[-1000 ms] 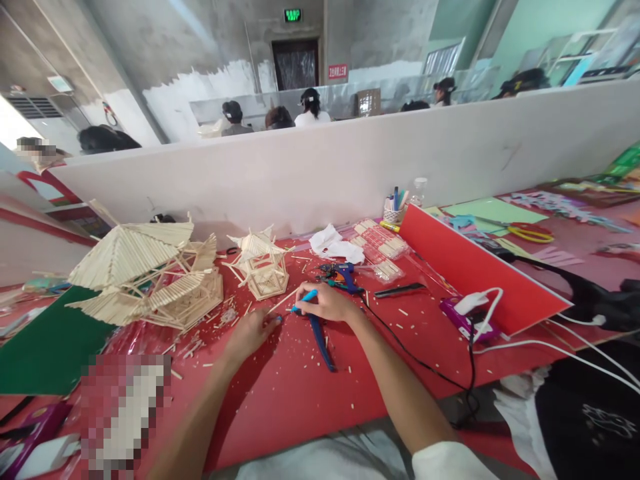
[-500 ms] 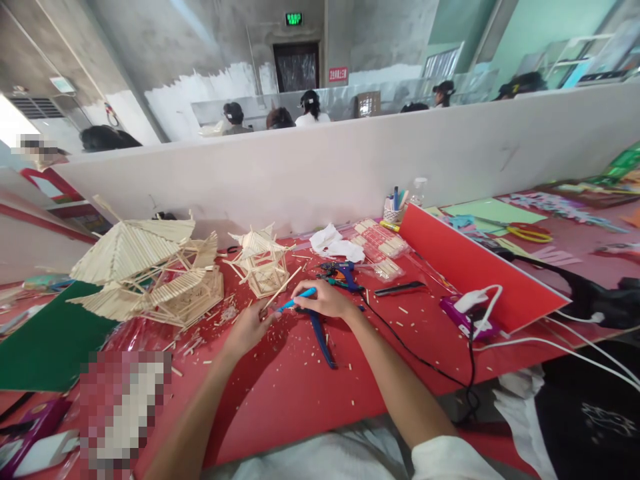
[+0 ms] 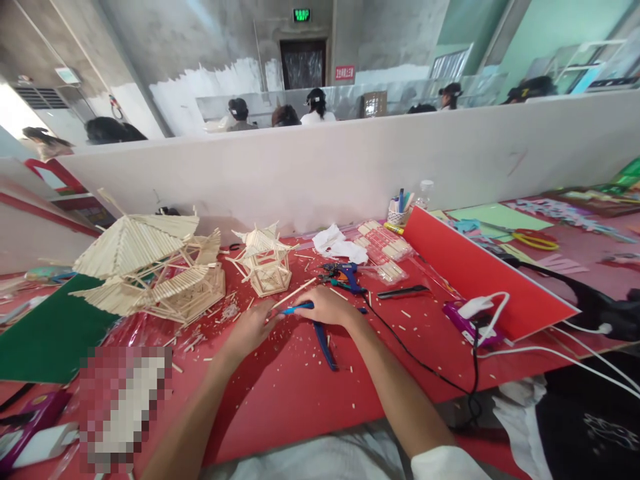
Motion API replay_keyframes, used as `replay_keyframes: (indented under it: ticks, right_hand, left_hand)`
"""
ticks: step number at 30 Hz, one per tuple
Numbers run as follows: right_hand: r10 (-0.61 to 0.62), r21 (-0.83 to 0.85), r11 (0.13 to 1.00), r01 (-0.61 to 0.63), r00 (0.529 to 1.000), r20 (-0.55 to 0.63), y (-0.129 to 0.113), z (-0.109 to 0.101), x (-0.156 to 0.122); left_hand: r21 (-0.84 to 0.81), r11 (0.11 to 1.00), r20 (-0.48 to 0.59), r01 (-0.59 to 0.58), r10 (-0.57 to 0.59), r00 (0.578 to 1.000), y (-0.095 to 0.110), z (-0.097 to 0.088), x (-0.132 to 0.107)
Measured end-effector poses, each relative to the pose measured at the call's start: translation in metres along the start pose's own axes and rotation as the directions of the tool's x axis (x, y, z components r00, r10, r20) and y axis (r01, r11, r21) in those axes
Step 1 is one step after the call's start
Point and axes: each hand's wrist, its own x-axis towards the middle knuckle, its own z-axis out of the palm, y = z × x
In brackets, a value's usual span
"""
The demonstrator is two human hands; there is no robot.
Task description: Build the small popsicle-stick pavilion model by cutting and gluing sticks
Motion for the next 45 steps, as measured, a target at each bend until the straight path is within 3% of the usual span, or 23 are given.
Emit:
replay_keyframes:
  ticks: [6,16,21,27,29,33,39,42,45]
  right_hand:
    - [-0.034,-0.11,0.993,0.038,0.999,0.034,-0.01,0.021,0.005]
    - [-0.038,-0.156,0.987,0.044,0.998,0.041,-0.006,0.02,0.005]
    - [-0.18,0.191,0.966,0.171,0.983,0.027,-0.008,0.01,0.0]
    - [-0.142,0.679,0.716,0.164,0.986,-0.089,-0.015,0.017,-0.003]
    - [-0.086,0.759,0.629,0.168,0.985,-0.146,-0.012,0.022,0.0]
    - [-0.009,0.798,0.561,0.221,0.965,-0.261,-0.003,0.031,0.008]
    - [0.063,0.831,0.505,0.232,0.951,-0.304,-0.003,0.037,0.013]
    - [0.105,0.857,0.49,0.16,0.965,-0.24,-0.01,0.037,0.014]
    - [0.142,0.855,0.515,-0.053,0.99,-0.024,-0.013,0.035,0.013]
  left_hand:
    - [0.149,0.988,0.061,-0.051,0.042,0.997,-0.003,0.0,-0.001]
    - [0.02,0.999,0.005,-0.046,0.046,0.999,-0.003,-0.012,-0.002]
    - [-0.002,1.0,-0.056,-0.022,0.022,0.998,-0.015,-0.018,-0.003]
    - [-0.184,0.981,-0.055,0.061,-0.072,0.996,-0.018,-0.016,-0.001]
    - [-0.344,0.934,-0.024,0.092,-0.107,0.994,-0.018,-0.016,0.001]
    - [-0.673,0.723,0.098,0.158,-0.124,0.987,-0.018,-0.013,0.004]
    - [-0.796,0.537,0.224,0.279,-0.167,0.96,-0.016,-0.017,0.002]
    - [-0.816,0.494,0.252,0.302,-0.167,0.953,-0.014,-0.022,0.0]
    - [-0.807,0.51,0.246,0.297,-0.167,0.955,-0.014,-0.027,-0.001]
